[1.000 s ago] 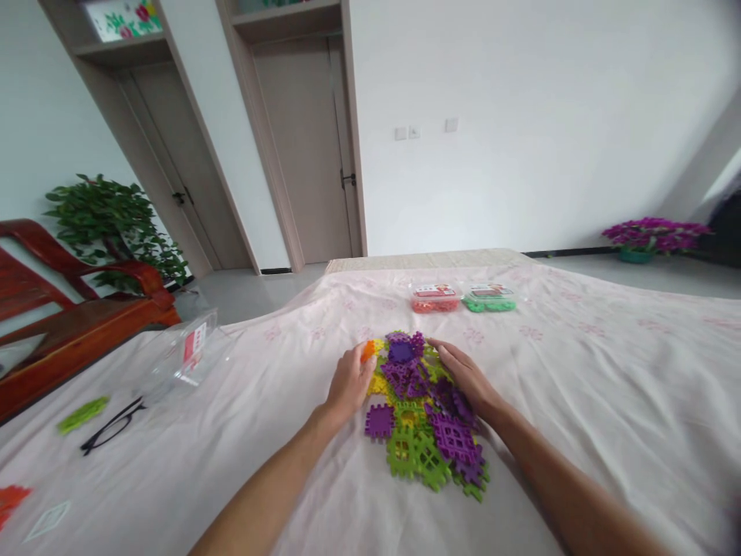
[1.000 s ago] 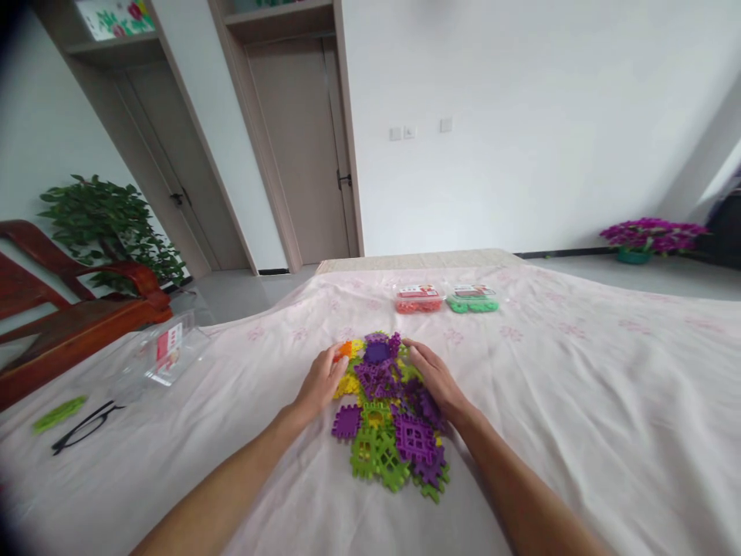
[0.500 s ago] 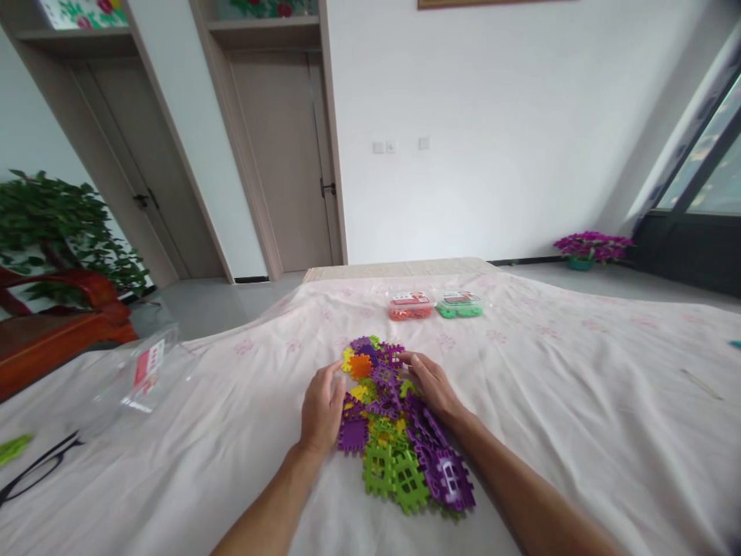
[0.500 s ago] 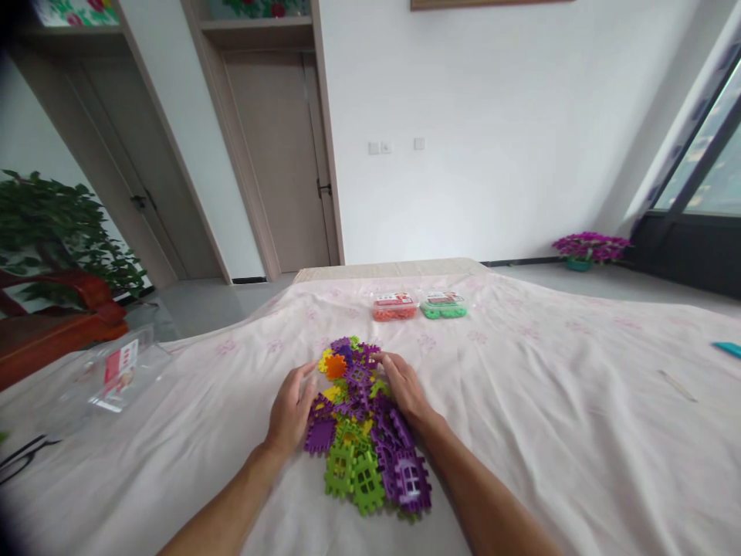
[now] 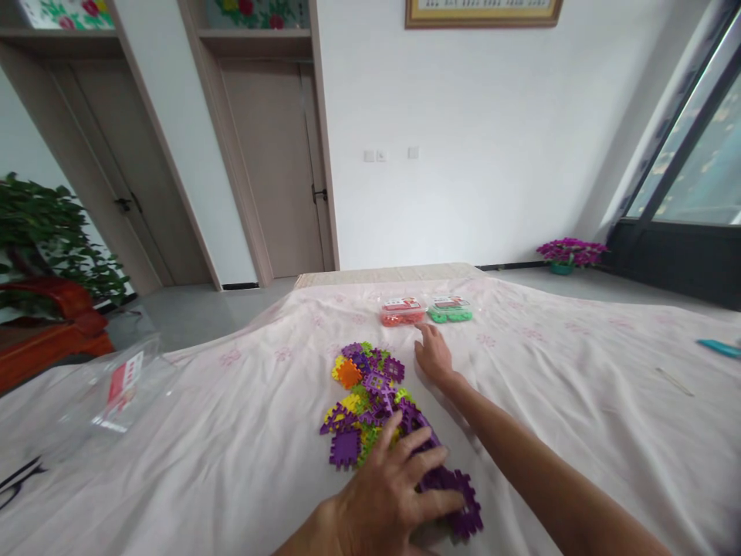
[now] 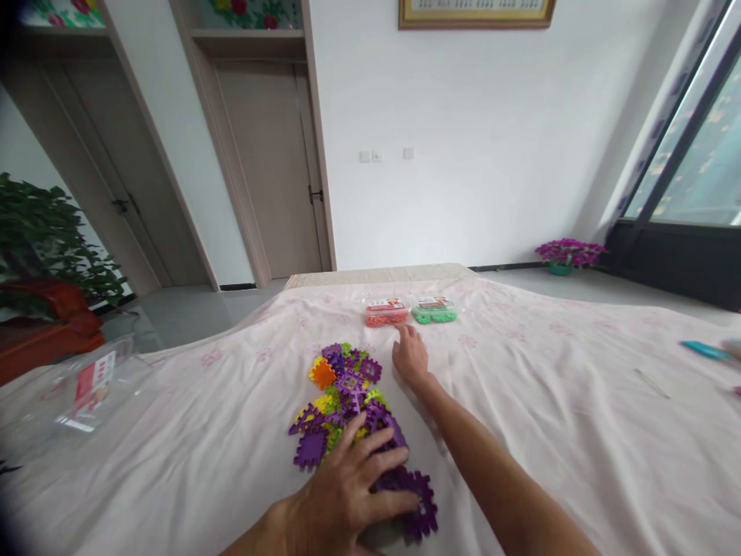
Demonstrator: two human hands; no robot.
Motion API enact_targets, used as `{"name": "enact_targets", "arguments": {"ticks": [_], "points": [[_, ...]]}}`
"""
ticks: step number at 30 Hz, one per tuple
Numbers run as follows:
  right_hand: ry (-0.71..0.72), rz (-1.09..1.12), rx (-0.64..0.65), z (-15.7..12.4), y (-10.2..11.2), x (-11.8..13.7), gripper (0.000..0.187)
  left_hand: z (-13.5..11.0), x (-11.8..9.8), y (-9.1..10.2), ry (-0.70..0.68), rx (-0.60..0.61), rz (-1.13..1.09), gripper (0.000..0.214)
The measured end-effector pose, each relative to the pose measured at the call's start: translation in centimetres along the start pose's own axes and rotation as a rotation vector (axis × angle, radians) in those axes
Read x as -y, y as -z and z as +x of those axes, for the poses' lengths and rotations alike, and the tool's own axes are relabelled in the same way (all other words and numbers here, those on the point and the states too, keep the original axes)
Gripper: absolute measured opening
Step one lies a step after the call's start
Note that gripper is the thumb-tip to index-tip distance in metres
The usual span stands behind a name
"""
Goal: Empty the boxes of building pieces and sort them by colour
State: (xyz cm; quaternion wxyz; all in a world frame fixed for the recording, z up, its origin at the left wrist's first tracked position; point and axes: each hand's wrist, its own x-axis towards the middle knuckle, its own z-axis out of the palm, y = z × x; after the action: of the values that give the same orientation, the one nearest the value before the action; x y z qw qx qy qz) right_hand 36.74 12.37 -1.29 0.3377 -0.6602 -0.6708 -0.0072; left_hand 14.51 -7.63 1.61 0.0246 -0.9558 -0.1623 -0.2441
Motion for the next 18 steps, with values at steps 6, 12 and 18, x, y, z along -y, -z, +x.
{"name": "enact_targets", "arguments": {"ticks": [6, 12, 18], "points": [[0.112, -0.295, 0.011, 4.9, 1.0, 0.0, 0.050, 1.3, 0.9, -1.3, 0.095, -0.001, 0.037, 0.039], [0.193, -0.421, 0.136, 7.4, 1.2, 0.5, 0.039, 0.6, 3.2, -0.2, 0.212, 0.007, 0.034, 0.041], [0.323, -0.412, 0.187, 7.3, 2.3, 2.7, 0.028, -0.1, 5.7, -0.8, 0.419, -0.068, 0.038, 0.045]]}}
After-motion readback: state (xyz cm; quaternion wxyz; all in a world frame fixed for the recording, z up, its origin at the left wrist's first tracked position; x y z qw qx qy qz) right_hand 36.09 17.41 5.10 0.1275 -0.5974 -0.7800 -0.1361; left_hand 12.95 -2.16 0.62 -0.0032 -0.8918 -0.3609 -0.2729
